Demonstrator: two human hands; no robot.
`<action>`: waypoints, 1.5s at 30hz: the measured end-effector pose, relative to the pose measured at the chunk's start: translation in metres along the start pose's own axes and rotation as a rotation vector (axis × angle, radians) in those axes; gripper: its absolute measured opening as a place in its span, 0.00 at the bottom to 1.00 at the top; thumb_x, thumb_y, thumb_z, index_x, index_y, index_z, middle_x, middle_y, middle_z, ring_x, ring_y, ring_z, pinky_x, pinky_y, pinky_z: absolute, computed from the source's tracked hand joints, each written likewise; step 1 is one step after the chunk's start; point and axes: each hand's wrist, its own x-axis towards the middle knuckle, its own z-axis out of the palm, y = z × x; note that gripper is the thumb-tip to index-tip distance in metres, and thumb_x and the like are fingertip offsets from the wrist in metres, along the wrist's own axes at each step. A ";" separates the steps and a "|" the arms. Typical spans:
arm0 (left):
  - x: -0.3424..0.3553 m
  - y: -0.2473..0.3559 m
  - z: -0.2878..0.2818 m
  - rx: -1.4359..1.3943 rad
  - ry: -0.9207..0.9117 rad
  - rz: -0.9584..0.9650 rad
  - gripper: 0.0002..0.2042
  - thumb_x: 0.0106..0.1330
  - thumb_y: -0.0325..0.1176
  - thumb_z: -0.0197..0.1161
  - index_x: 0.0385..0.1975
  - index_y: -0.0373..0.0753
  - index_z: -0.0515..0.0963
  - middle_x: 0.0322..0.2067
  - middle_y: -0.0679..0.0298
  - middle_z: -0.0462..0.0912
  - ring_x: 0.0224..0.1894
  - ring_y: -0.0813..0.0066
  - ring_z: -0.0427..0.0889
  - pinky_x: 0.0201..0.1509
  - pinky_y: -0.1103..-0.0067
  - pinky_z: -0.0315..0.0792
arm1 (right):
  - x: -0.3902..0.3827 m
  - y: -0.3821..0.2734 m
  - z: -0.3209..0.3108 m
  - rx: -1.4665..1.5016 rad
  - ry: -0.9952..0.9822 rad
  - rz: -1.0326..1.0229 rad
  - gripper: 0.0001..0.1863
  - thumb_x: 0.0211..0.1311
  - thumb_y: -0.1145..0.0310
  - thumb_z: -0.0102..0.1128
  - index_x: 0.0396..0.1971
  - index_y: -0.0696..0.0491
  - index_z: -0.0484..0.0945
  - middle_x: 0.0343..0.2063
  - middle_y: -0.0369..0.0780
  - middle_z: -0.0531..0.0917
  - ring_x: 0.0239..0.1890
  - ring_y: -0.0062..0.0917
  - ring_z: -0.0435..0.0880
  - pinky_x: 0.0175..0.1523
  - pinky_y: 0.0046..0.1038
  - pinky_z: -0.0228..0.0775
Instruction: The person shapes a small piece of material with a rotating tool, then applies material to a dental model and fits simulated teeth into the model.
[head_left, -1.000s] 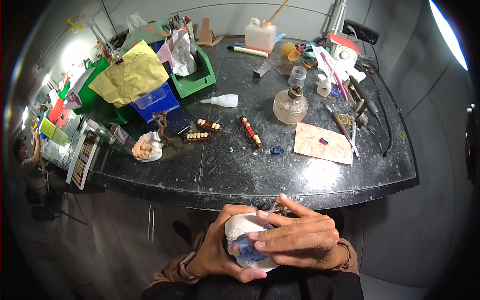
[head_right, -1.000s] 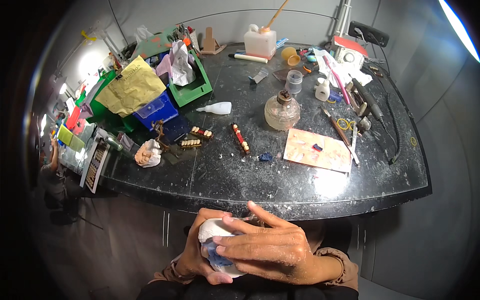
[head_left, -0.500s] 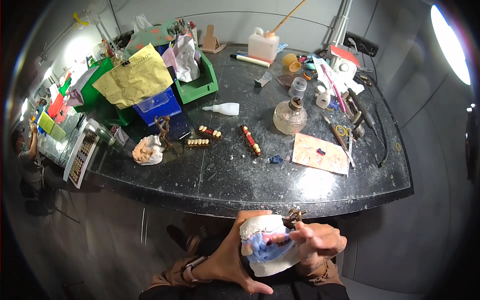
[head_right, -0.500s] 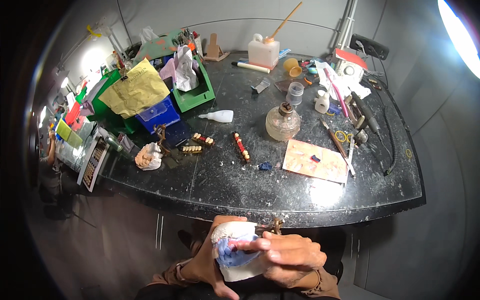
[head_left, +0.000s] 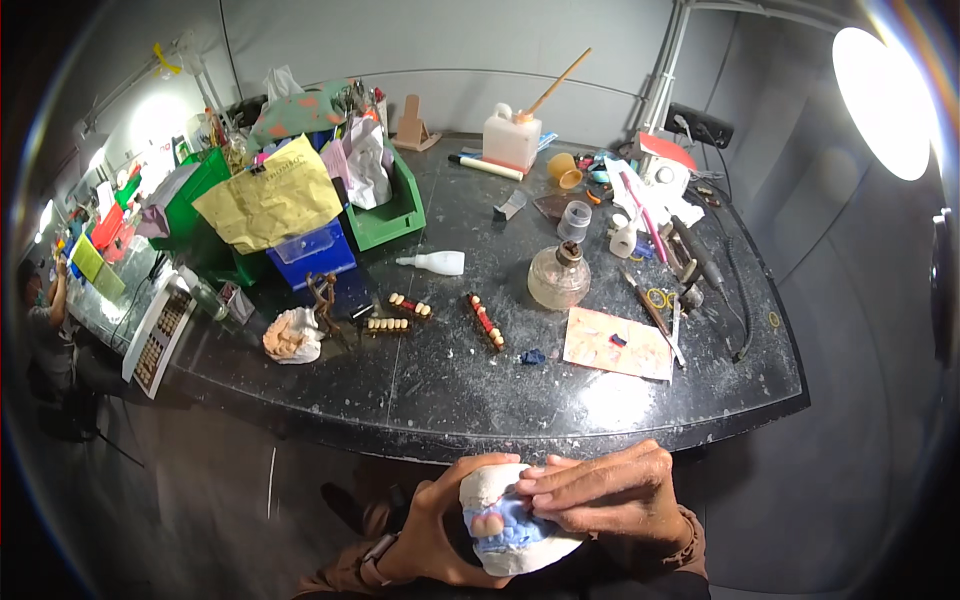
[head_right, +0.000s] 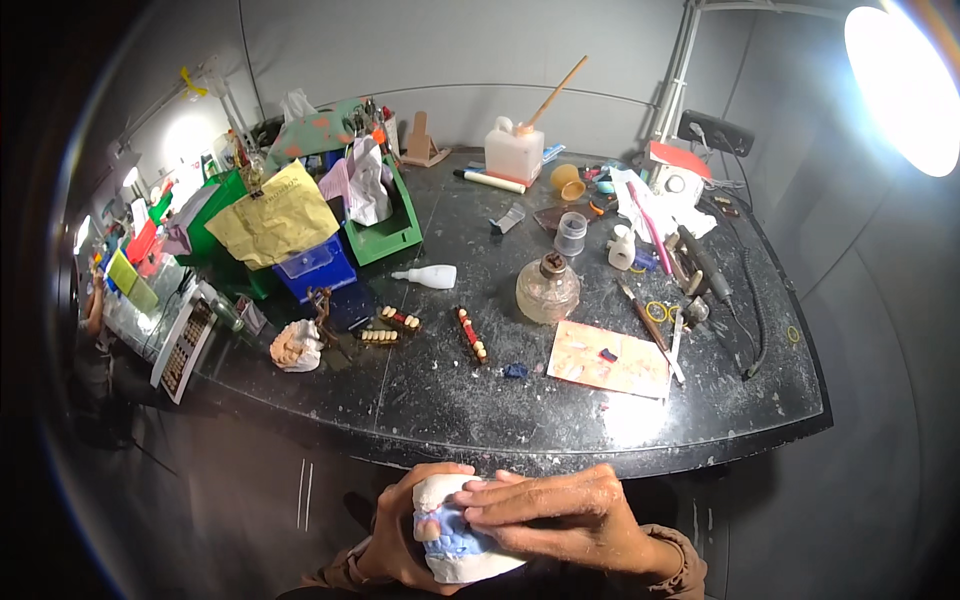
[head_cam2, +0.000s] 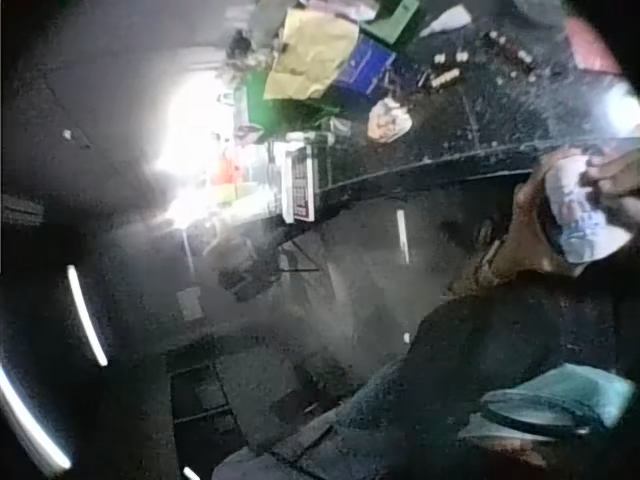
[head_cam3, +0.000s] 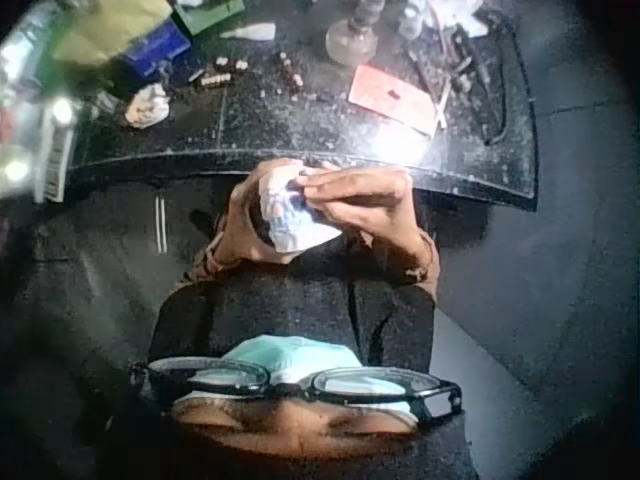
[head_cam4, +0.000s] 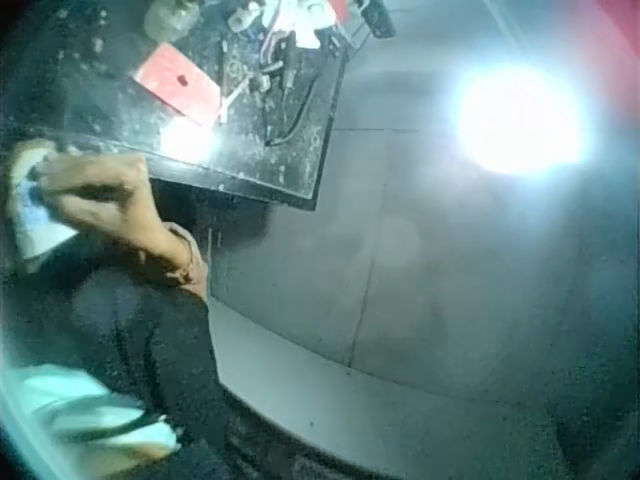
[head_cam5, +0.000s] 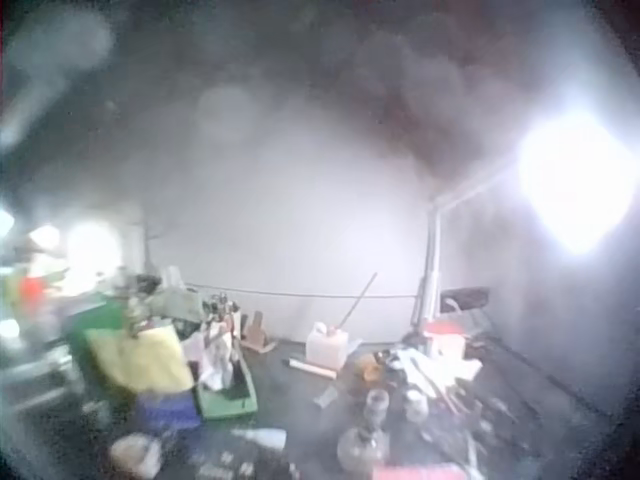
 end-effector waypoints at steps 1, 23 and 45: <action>0.001 0.002 -0.001 0.028 -0.018 0.015 0.43 0.30 0.35 0.77 0.52 0.30 0.64 0.47 0.54 0.72 0.46 0.69 0.76 0.52 0.75 0.70 | -0.001 -0.001 -0.001 0.004 -0.007 0.034 0.13 0.47 0.74 0.63 0.37 0.56 0.80 0.39 0.44 0.81 0.47 0.33 0.78 0.58 0.35 0.63; 0.001 -0.002 -0.004 0.062 0.001 -0.040 0.43 0.27 0.37 0.77 0.49 0.27 0.65 0.44 0.51 0.74 0.44 0.67 0.78 0.50 0.74 0.71 | -0.003 0.000 0.007 -0.478 0.038 -0.175 0.15 0.48 0.74 0.63 0.39 0.56 0.76 0.41 0.39 0.80 0.41 0.27 0.81 0.48 0.29 0.74; -0.008 -0.006 -0.003 -0.036 -0.032 0.025 0.46 0.28 0.38 0.76 0.52 0.26 0.62 0.47 0.48 0.72 0.47 0.63 0.76 0.53 0.71 0.69 | -0.005 -0.020 0.025 -0.832 0.002 -0.424 0.19 0.57 0.73 0.52 0.48 0.61 0.63 0.37 0.52 0.79 0.41 0.36 0.80 0.45 0.35 0.75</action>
